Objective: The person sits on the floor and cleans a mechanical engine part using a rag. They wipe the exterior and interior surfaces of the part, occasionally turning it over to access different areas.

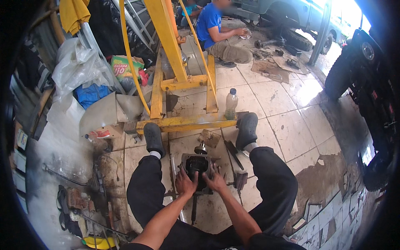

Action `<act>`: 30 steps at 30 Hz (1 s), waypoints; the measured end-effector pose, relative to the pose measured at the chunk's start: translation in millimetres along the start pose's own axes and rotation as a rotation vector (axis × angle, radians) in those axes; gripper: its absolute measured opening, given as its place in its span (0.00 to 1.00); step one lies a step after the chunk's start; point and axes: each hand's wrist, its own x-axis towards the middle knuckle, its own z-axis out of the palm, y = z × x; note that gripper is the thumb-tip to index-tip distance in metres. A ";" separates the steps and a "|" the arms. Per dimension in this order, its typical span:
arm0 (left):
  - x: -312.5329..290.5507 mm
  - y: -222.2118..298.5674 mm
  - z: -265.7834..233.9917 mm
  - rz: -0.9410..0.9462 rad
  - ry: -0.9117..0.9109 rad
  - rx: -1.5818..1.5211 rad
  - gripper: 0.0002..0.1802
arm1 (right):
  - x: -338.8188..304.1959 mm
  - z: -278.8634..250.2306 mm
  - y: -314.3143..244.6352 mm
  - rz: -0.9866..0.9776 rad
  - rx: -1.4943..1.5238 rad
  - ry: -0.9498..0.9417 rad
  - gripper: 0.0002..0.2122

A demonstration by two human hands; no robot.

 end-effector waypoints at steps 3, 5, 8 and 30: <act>-1.0 -2.9 1.3 -0.009 -0.008 0.005 0.50 | -4.1 2.4 0.5 0.019 0.075 -0.056 0.40; 1.5 0.2 0.4 -0.012 -0.014 -0.014 0.50 | -10.8 9.0 6.7 -0.004 0.067 -0.026 0.39; 3.8 5.7 -3.1 -0.008 -0.007 -0.034 0.50 | -21.6 31.3 26.4 -0.074 -0.022 0.128 0.37; 5.8 3.6 0.9 -0.003 -0.089 -0.009 0.50 | 2.9 4.0 1.9 0.074 -0.143 0.039 0.43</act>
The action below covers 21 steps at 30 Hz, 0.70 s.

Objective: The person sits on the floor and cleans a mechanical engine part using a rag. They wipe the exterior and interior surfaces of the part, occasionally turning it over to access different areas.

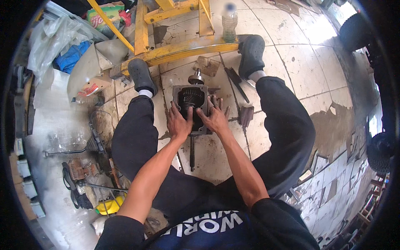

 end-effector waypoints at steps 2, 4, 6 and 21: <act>-2.5 -2.9 1.1 -0.015 0.011 0.025 0.50 | -25.8 13.4 9.3 -0.050 0.147 -0.015 0.42; -0.1 -1.2 -4.8 -0.020 0.001 -0.008 0.50 | -52.2 14.0 4.4 -0.029 0.179 -0.112 0.42; -1.9 1.6 -7.6 -0.018 -0.018 -0.015 0.49 | -35.0 7.4 2.1 -0.068 0.242 -0.087 0.42; 0.1 -7.2 2.0 0.017 0.038 0.035 0.49 | 20.6 -0.6 -17.1 0.173 0.219 -0.100 0.46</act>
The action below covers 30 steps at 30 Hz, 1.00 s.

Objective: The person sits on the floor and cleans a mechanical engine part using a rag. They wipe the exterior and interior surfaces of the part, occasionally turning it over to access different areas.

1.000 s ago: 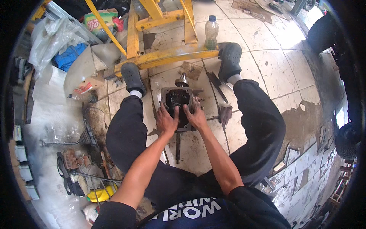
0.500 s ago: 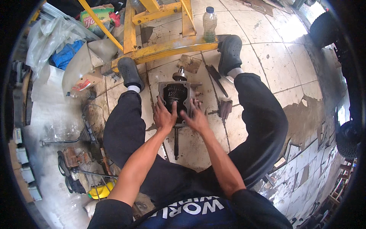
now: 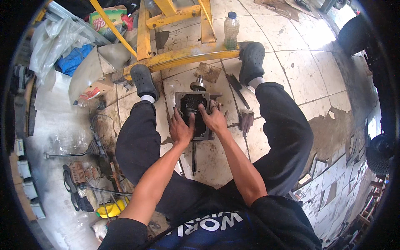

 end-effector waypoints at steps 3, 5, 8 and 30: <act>1.7 4.3 0.8 -0.017 0.001 -0.005 0.49 | -4.3 7.9 7.3 -0.040 0.043 0.089 0.46; 1.8 7.1 -2.7 -0.032 -0.056 -0.054 0.49 | 15.4 1.6 5.9 0.095 0.081 0.017 0.47; -6.3 -6.9 9.1 -0.042 -0.009 -0.009 0.50 | 28.5 -9.2 -21.9 0.268 0.142 -0.007 0.52; -0.8 2.5 0.7 -0.077 0.037 -0.064 0.46 | -63.6 26.4 -3.7 0.145 -0.066 0.137 0.43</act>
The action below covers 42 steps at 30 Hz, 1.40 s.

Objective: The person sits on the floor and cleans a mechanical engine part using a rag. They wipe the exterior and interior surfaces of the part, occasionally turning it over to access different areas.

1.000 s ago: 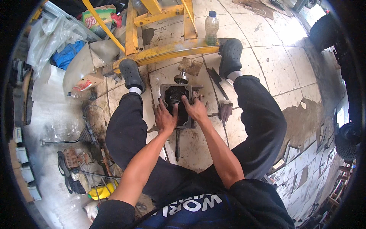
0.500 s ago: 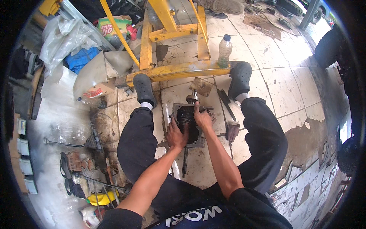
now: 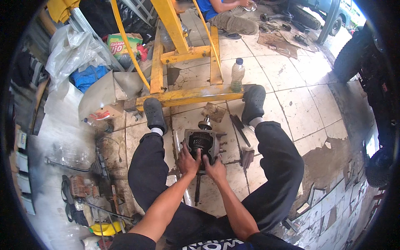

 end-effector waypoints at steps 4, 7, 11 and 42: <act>1.1 -3.4 7.8 0.015 0.032 0.033 0.45 | -8.2 -7.7 2.4 -0.016 0.068 -0.051 0.45; -3.9 -3.0 4.9 0.016 0.045 0.034 0.44 | -30.2 4.1 18.4 -0.109 -0.052 0.108 0.45; 2.0 -4.6 9.5 0.012 0.049 0.030 0.44 | 9.7 6.1 -1.3 0.140 -0.029 -0.059 0.48; -3.8 2.9 8.4 0.012 0.090 0.035 0.37 | 30.6 -2.3 17.8 0.222 0.134 -0.258 0.57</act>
